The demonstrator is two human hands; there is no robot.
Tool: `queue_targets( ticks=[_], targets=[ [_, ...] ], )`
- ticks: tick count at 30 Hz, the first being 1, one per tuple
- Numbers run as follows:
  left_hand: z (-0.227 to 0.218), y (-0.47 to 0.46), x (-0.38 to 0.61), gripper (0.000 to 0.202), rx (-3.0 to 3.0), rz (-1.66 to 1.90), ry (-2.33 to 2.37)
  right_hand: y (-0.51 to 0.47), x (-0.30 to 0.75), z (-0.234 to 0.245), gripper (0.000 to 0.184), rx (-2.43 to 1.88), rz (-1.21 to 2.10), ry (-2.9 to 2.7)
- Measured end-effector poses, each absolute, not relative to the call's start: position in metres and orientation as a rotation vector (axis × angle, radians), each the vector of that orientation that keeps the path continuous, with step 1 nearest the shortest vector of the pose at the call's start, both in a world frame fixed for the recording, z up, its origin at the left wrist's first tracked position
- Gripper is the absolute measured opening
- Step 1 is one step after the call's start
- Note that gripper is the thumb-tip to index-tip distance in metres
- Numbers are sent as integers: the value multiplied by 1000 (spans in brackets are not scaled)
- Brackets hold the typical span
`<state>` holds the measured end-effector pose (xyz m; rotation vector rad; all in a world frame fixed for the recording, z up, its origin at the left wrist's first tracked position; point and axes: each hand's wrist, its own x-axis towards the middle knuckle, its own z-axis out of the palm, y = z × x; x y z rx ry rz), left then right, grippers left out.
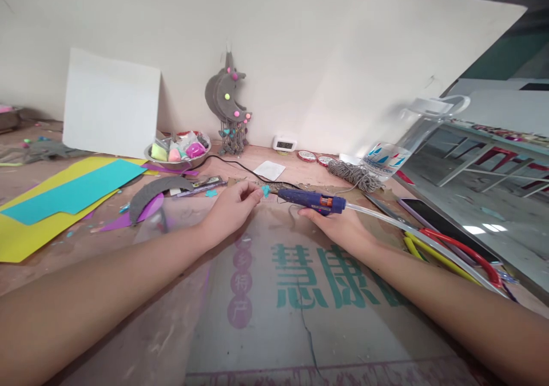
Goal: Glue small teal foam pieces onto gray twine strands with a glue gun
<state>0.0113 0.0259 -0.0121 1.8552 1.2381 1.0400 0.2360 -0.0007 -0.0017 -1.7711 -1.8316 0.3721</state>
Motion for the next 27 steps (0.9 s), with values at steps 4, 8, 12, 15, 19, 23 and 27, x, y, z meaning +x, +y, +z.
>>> queue_targets(
  ticks=[4, 8, 12, 15, 19, 23, 27],
  targets=[
    [-12, 26, 12, 25, 1863, 1025, 1237, -2, 234, 0, 36, -1758, 359, -1822],
    [-12, 25, 12, 26, 1872, 1024, 1235, -3, 234, 1, 33, -1760, 367, -1809],
    [-11, 25, 11, 26, 1883, 1016, 1230, -2, 235, -1, 32, -1741, 373, -1805],
    [-12, 26, 11, 26, 1888, 1013, 1228, -2, 236, -2, 33, -1727, 386, -1797],
    [-11, 25, 12, 25, 1892, 1012, 1237, -2, 236, -1, 34, -1697, 415, -1808],
    [-10, 23, 12, 23, 1896, 1001, 1248, -3, 235, 0, 36, -1782, 451, -1789],
    [-10, 23, 12, 23, 1905, 994, 1241, -4, 234, 0, 35, -1786, 430, -1777]
  ],
)
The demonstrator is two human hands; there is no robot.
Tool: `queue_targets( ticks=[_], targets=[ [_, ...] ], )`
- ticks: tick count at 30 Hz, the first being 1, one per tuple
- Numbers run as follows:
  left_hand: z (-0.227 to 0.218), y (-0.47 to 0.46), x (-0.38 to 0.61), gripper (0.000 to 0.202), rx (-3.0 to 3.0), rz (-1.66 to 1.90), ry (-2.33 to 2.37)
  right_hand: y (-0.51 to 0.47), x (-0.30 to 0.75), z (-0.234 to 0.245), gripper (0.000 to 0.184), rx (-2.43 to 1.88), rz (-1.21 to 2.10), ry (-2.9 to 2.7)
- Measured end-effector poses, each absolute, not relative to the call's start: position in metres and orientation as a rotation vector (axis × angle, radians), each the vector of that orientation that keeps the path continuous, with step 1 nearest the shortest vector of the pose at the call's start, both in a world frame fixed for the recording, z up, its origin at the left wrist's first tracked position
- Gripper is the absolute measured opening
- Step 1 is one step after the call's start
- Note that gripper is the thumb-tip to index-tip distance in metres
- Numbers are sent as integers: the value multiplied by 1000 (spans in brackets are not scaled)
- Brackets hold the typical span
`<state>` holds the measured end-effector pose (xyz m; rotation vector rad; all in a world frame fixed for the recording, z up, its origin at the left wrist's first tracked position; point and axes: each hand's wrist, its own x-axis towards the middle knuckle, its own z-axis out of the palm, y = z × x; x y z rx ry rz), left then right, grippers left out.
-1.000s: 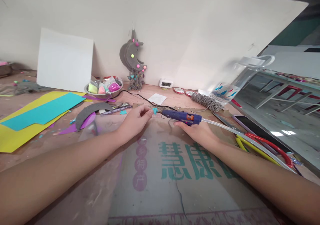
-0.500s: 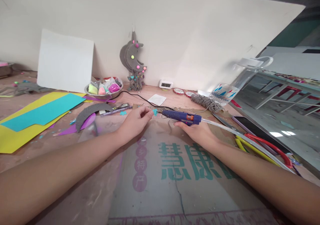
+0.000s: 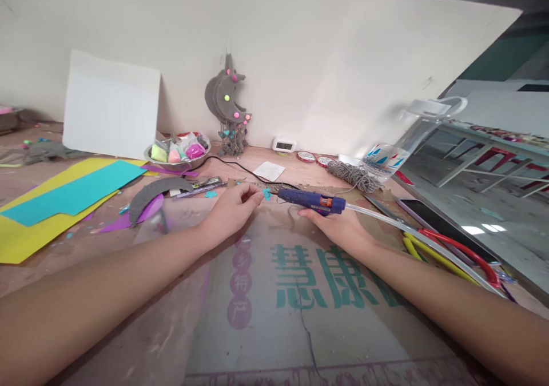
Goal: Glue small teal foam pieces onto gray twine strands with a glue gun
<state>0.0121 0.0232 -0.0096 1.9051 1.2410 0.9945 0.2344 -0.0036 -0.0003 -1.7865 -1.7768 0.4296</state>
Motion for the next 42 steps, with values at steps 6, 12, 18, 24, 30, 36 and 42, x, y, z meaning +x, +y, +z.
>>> queue_targets(
  ticks=[6, 12, 18, 24, 30, 36, 42],
  targets=[
    [-11, 24, 12, 21, 1914, 993, 1230, -4, 234, 0, 35, -1715, 412, -1804],
    [-8, 21, 13, 19, 1897, 980, 1245, -3, 236, -2, 38, -1688, 440, -1835],
    [-7, 21, 13, 20, 1890, 967, 1231, -1, 237, -5, 34, -1666, 474, -1845],
    [-9, 22, 13, 19, 1889, 974, 1214, -2, 237, -4, 29, -1679, 501, -1846],
    [-8, 22, 14, 19, 1876, 976, 1216, -3, 234, -2, 26, -1645, 535, -1850],
    [-9, 23, 14, 18, 1878, 979, 1218, -4, 234, -1, 27, -1607, 594, -1849],
    [-12, 24, 13, 19, 1881, 963, 1225, -3, 235, -1, 30, -1605, 566, -1870]
  ],
)
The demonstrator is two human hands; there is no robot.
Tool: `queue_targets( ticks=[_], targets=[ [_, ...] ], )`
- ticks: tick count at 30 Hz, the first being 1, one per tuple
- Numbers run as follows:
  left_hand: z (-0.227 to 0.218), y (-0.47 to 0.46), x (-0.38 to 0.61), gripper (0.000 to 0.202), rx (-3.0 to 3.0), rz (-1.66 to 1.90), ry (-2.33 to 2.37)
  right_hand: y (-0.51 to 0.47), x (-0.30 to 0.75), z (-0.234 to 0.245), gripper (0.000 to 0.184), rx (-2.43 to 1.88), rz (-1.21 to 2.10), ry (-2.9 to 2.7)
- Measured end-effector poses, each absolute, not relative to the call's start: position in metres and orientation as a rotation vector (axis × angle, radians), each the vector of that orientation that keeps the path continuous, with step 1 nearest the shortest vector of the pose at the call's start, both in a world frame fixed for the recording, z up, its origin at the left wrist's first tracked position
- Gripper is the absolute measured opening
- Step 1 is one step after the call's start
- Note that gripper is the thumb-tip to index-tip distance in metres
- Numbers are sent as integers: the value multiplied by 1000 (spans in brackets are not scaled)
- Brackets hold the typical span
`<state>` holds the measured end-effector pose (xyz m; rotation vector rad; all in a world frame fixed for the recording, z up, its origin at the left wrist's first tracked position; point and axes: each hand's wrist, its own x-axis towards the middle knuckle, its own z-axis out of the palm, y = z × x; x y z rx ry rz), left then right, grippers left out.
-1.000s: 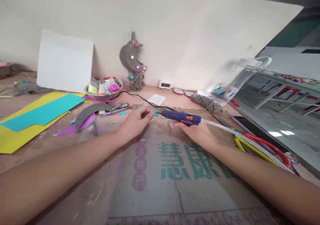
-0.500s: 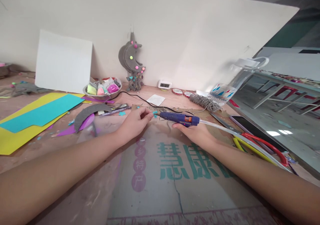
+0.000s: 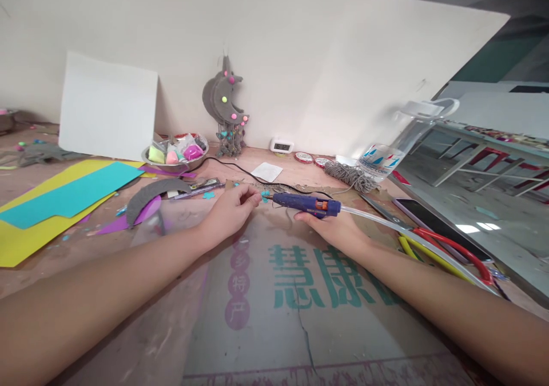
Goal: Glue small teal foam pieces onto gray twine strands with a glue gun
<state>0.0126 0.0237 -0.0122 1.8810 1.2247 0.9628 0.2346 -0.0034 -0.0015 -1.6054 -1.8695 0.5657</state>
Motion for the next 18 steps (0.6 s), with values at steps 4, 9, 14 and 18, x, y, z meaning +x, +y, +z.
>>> queue_targets(
  ticks=[4, 9, 14, 18],
  targets=[
    [-11, 24, 12, 19, 1894, 974, 1212, -3, 235, -3, 29, -1615, 566, -1850],
    [-9, 22, 12, 19, 1889, 968, 1213, -2, 236, -5, 30, -1624, 555, -1835],
    [-10, 23, 13, 18, 1895, 978, 1206, -2, 235, -4, 27, -1601, 579, -1848],
    [-9, 23, 13, 19, 1902, 980, 1212, -2, 235, -4, 25, -1566, 579, -1862]
  ],
)
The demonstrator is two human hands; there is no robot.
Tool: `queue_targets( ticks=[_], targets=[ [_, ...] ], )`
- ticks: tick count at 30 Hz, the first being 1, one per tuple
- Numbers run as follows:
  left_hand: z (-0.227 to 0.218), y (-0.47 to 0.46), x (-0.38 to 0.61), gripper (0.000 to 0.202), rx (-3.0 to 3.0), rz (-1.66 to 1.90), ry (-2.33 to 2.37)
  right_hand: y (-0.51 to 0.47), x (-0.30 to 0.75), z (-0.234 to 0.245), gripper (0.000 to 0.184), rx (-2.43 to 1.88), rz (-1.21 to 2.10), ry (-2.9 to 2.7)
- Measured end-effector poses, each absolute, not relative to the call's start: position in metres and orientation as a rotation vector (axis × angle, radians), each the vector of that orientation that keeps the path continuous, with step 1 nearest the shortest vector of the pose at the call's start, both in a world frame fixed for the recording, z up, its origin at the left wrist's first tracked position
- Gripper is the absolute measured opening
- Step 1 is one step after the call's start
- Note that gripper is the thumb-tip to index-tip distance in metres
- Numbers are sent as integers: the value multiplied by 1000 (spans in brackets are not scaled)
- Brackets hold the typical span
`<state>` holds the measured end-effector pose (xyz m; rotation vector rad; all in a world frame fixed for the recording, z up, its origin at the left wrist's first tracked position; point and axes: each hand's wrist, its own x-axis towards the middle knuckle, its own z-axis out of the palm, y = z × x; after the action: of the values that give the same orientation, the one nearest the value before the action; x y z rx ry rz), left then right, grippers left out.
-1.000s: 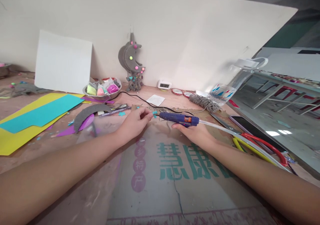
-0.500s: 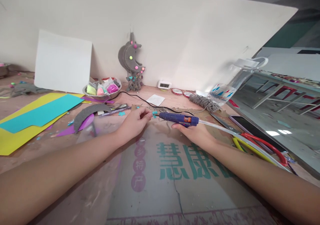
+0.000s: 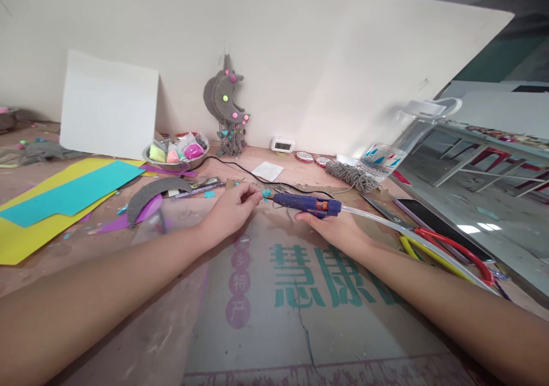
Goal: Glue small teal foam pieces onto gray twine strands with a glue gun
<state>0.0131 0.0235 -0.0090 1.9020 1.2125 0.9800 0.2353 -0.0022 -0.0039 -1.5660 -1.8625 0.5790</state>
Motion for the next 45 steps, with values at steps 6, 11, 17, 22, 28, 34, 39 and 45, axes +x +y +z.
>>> queue_targets(
  ticks=[6, 11, 17, 22, 28, 34, 39, 45],
  targets=[
    [-11, 24, 13, 20, 1916, 990, 1234, 0, 239, -8, 26, -1560, 576, -1878],
    [-13, 27, 12, 22, 1913, 1013, 1238, 1, 240, -8, 24, -1577, 566, -1893],
    [-12, 28, 12, 23, 1864, 1022, 1253, -3, 238, -2, 24, -1470, 599, -1872],
    [-14, 29, 12, 24, 1817, 1079, 1213, -4, 243, 9, 32, -1309, 700, -1886],
    [-14, 26, 13, 26, 1818, 1122, 1172, 17, 252, 62, 40, -1116, 603, -1731],
    [-13, 25, 14, 25, 1873, 1125, 1185, 82, 248, 67, 39, -1497, 369, -1779],
    [-17, 29, 15, 27, 1892, 1096, 1175, 120, 238, 21, 24, -1701, 277, -1807],
    [-18, 30, 14, 29, 1911, 1074, 1164, 123, 248, 2, 29, -1524, 238, -1931]
  ],
)
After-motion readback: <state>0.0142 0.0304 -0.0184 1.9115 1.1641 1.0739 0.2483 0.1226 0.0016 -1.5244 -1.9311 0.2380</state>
